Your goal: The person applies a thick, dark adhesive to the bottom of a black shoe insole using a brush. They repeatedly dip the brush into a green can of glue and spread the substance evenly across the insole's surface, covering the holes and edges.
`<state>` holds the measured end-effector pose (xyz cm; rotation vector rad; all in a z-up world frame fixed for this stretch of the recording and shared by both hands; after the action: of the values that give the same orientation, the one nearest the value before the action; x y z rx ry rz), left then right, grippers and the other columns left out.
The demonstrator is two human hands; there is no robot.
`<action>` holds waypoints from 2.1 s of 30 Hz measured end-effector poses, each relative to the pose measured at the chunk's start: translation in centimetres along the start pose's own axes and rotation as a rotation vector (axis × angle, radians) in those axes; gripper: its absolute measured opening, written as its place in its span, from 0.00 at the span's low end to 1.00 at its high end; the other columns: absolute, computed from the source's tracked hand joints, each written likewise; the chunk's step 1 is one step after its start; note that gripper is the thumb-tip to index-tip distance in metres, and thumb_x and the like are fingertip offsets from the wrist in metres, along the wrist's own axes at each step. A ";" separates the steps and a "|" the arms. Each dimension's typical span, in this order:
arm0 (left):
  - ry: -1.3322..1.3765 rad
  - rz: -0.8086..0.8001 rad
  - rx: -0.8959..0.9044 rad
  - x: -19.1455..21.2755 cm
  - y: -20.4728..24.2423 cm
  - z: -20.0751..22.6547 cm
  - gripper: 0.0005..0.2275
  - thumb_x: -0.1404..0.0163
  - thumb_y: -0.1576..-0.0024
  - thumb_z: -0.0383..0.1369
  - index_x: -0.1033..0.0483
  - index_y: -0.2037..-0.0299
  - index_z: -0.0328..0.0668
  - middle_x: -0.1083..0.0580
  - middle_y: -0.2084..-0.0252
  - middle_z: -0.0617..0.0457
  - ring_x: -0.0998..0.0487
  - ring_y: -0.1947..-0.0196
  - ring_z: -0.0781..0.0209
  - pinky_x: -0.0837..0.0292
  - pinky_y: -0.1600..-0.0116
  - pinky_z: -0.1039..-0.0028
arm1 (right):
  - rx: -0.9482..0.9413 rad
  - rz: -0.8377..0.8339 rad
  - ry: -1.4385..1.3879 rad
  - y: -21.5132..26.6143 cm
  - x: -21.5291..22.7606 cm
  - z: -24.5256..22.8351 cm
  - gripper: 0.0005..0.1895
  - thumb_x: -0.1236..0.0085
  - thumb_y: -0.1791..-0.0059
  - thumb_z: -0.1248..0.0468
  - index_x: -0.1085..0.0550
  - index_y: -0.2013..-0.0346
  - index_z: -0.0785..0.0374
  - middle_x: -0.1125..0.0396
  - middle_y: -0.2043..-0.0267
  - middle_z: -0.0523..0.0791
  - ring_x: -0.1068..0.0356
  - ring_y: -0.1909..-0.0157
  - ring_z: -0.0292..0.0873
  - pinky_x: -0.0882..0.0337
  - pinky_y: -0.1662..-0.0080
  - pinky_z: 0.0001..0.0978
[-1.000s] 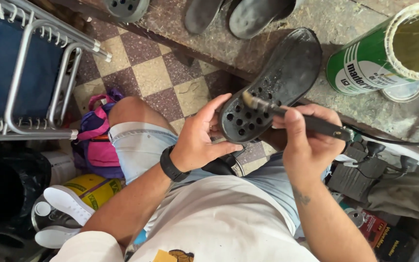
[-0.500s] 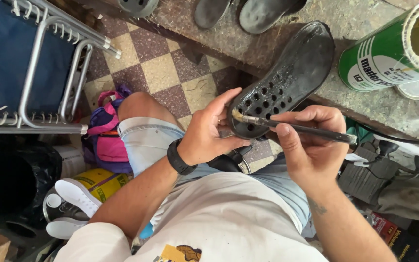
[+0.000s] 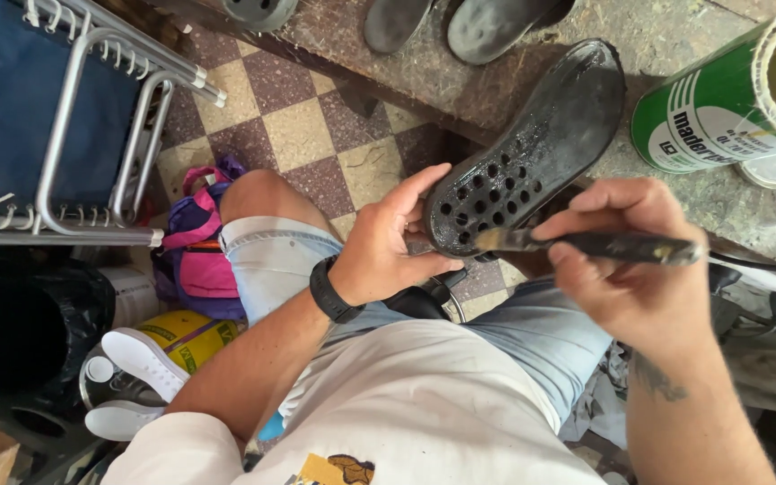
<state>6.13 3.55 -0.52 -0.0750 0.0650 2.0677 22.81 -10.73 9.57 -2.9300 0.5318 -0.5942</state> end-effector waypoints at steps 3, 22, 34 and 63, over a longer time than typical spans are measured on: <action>-0.002 0.006 0.026 0.0 0.0 0.1 0.45 0.30 0.52 0.26 0.44 0.25 0.40 0.23 0.38 0.40 0.18 0.41 0.54 0.13 0.40 0.66 | 0.102 0.198 -0.047 0.4 0.3 -0.3 0.07 0.39 0.45 0.70 0.28 0.54 0.66 0.24 0.62 0.47 0.36 0.81 0.28 0.38 0.78 0.15; 0.127 0.098 -0.076 0.5 0.1 -2.0 0.46 0.27 0.57 0.24 0.40 0.26 0.31 0.21 0.49 0.28 0.15 0.50 0.43 0.14 0.49 0.59 | 0.148 0.593 0.429 1.2 4.6 4.8 0.06 0.30 0.42 0.70 0.20 0.59 0.70 0.24 0.63 0.56 0.22 0.61 0.59 0.26 0.55 0.43; 1.494 -0.492 0.467 -10.8 -5.3 -6.8 0.37 0.59 0.35 0.59 0.35 0.27 0.34 0.31 0.30 0.35 0.24 0.40 0.29 0.25 0.54 0.54 | -0.220 1.018 -0.147 2.2 20.6 0.3 0.07 0.51 0.43 0.61 0.26 0.54 0.56 0.28 0.58 0.47 0.16 0.58 0.44 0.11 0.52 0.28; 1.347 -0.091 0.184 -3.3 -0.6 -4.0 0.30 0.48 0.44 0.35 0.38 0.31 0.31 0.29 0.34 0.32 0.28 0.35 0.27 0.51 0.31 0.20 | -0.250 1.100 -1.051 4.6 21.9 17.1 0.08 0.43 0.47 0.66 0.24 0.57 0.68 0.24 0.63 0.51 0.17 0.59 0.49 0.13 0.52 0.34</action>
<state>8.32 0.58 -4.25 -1.2959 1.0298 1.5646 46.99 -22.24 0.94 -2.0670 1.7691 1.0693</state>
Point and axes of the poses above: each hand's wrist, its own y-axis away from the middle knuckle, its own x-axis out of the back of the hand, z = x × y, the point moved 7 cm from there along -y, towards the middle knuckle
